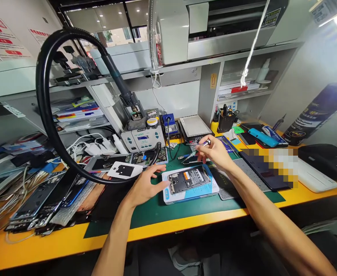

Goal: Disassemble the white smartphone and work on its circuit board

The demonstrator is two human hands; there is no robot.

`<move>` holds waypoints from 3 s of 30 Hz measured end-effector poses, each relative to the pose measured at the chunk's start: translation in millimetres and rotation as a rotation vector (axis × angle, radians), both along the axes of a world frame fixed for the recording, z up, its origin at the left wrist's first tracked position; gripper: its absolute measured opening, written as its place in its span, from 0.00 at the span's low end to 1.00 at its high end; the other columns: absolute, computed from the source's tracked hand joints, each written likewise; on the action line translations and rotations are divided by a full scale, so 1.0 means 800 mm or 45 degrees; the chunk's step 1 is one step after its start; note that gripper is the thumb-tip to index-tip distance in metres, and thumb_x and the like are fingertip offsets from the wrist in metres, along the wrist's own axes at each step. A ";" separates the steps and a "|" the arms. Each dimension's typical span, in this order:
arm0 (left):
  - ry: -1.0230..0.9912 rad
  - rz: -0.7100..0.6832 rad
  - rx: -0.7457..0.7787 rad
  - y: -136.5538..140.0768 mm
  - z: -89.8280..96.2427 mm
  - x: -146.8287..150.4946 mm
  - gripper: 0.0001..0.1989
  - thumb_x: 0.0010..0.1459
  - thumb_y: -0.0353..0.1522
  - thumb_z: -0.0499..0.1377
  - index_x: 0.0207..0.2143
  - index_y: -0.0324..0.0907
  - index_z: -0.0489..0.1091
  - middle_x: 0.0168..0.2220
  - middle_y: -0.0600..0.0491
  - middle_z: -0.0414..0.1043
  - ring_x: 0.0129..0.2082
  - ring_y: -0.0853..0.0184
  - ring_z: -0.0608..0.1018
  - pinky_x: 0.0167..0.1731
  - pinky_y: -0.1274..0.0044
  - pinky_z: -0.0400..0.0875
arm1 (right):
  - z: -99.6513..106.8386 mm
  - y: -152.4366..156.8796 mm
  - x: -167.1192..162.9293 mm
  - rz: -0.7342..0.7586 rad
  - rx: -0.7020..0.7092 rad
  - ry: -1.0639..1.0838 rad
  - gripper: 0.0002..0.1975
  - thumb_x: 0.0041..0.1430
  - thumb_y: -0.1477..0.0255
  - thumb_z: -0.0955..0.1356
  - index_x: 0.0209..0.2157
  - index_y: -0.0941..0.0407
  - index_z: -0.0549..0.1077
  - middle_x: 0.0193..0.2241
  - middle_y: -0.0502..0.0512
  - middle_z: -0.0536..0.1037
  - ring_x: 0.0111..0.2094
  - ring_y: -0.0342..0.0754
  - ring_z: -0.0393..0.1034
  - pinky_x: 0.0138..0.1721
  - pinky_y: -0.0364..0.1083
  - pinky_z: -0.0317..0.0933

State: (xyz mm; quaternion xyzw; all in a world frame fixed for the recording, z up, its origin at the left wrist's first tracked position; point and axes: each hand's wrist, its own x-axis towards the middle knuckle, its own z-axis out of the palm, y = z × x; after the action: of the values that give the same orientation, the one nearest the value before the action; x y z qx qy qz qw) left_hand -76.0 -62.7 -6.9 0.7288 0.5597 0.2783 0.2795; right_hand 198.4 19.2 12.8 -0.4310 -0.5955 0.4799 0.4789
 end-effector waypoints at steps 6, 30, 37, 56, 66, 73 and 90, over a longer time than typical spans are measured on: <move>-0.022 -0.068 0.086 -0.033 -0.030 0.007 0.39 0.52 0.41 0.68 0.64 0.49 0.60 0.65 0.48 0.62 0.65 0.54 0.63 0.66 0.62 0.57 | 0.007 -0.068 -0.014 0.240 -0.003 -0.186 0.13 0.59 0.64 0.70 0.38 0.51 0.61 0.20 0.44 0.73 0.20 0.46 0.70 0.19 0.42 0.61; -0.071 -0.110 0.158 -0.034 -0.032 0.014 0.33 0.57 0.44 0.65 0.63 0.51 0.63 0.64 0.49 0.66 0.65 0.53 0.65 0.63 0.62 0.60 | 0.071 -0.116 -0.071 0.437 0.790 -1.491 0.05 0.66 0.73 0.61 0.35 0.52 0.59 0.19 0.43 0.60 0.18 0.43 0.46 0.23 0.46 0.36; -0.099 -0.076 0.211 -0.034 -0.042 0.012 0.34 0.55 0.43 0.66 0.63 0.49 0.63 0.63 0.49 0.67 0.64 0.55 0.66 0.63 0.64 0.60 | 0.074 -0.108 -0.064 0.495 0.834 -1.492 0.07 0.61 0.73 0.65 0.38 0.53 0.59 0.20 0.43 0.61 0.19 0.43 0.48 0.23 0.46 0.36; -0.077 -0.089 0.237 -0.032 -0.049 0.009 0.35 0.56 0.46 0.65 0.63 0.50 0.62 0.64 0.49 0.66 0.64 0.54 0.66 0.62 0.62 0.61 | 0.059 -0.115 -0.068 0.404 0.792 -1.464 0.04 0.67 0.72 0.61 0.39 0.54 0.57 0.25 0.48 0.67 0.21 0.44 0.53 0.24 0.45 0.40; -0.084 -0.082 0.274 -0.033 -0.044 0.011 0.33 0.55 0.46 0.66 0.61 0.50 0.64 0.63 0.50 0.67 0.63 0.53 0.68 0.62 0.62 0.61 | 0.056 -0.117 -0.064 0.310 0.844 -1.470 0.06 0.67 0.68 0.62 0.40 0.54 0.58 0.26 0.49 0.68 0.21 0.44 0.55 0.24 0.45 0.39; -0.100 -0.099 0.285 -0.033 -0.048 0.011 0.33 0.56 0.45 0.65 0.62 0.51 0.64 0.63 0.49 0.67 0.63 0.53 0.68 0.62 0.62 0.62 | 0.064 -0.111 -0.059 0.462 0.733 -1.427 0.06 0.65 0.71 0.63 0.41 0.53 0.59 0.24 0.47 0.69 0.21 0.44 0.58 0.24 0.43 0.41; -0.114 -0.110 0.255 -0.034 -0.048 0.009 0.33 0.56 0.45 0.65 0.62 0.50 0.64 0.62 0.48 0.67 0.63 0.53 0.68 0.61 0.61 0.63 | 0.064 -0.113 -0.064 0.547 0.794 -1.304 0.10 0.59 0.77 0.63 0.43 0.54 0.60 0.31 0.52 0.75 0.25 0.45 0.66 0.26 0.43 0.46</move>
State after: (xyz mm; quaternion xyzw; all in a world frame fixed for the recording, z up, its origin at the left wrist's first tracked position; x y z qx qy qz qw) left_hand -68.4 -90.0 -45.2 0.7635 0.4840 0.3528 0.2416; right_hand 147.4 -71.6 64.4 -0.3171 -0.9339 0.1024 0.1295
